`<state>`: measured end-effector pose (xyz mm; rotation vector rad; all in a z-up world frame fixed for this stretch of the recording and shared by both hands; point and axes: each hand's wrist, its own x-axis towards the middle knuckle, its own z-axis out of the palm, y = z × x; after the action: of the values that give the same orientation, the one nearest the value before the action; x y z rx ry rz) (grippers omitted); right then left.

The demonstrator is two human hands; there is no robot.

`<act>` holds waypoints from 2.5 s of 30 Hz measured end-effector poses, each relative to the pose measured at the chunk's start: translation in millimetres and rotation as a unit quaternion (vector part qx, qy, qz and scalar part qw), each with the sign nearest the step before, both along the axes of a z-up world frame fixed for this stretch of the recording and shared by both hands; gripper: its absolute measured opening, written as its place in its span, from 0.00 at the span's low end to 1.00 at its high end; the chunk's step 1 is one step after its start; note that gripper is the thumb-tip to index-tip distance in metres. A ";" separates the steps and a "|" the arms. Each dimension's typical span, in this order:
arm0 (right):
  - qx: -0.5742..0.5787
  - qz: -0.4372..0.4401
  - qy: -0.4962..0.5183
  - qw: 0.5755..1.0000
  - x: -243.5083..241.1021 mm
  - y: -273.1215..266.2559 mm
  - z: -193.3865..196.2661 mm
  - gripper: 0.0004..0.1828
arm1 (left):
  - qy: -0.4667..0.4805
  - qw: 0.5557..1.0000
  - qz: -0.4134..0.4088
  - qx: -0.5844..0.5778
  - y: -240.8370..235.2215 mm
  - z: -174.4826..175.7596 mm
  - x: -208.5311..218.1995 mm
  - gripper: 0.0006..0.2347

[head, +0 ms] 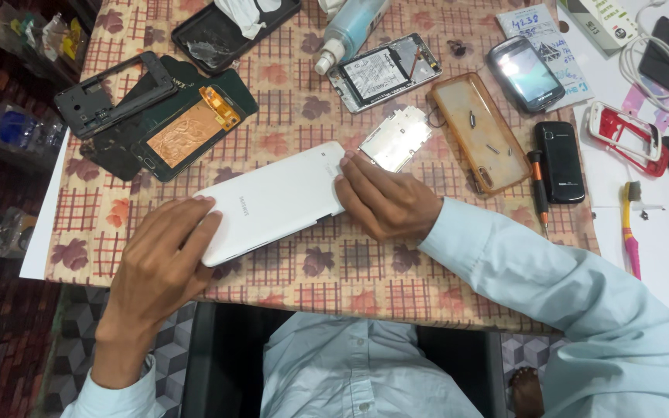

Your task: The person disassembles a white Samsung tablet by removing the back cover and setting it aside. Then the person disassembles a black mobile phone by removing the back cover, battery, and using a screwdriver to remove screws before separating the internal components.

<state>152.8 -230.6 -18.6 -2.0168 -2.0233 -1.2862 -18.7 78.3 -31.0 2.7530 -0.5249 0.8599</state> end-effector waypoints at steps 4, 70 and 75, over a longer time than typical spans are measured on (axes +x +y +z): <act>0.004 0.014 -0.035 0.999 13.0 8.9 -5.3 0.15 | 0.028 0.999 0.037 0.024 -4.5 1.9 -0.9 0.30; 0.128 0.093 0.280 0.947 81.9 76.3 11.6 0.09 | -0.087 0.983 0.118 -0.108 3.3 -9.8 3.9 0.18; 0.102 0.105 0.184 0.972 86.4 66.1 0.1 0.08 | -0.014 0.992 0.107 -0.062 1.5 -0.6 -5.8 0.22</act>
<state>239.2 -164.5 -18.5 -1.7388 -1.7937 -0.9506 -24.4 79.9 -31.7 2.7203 -0.1759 0.9444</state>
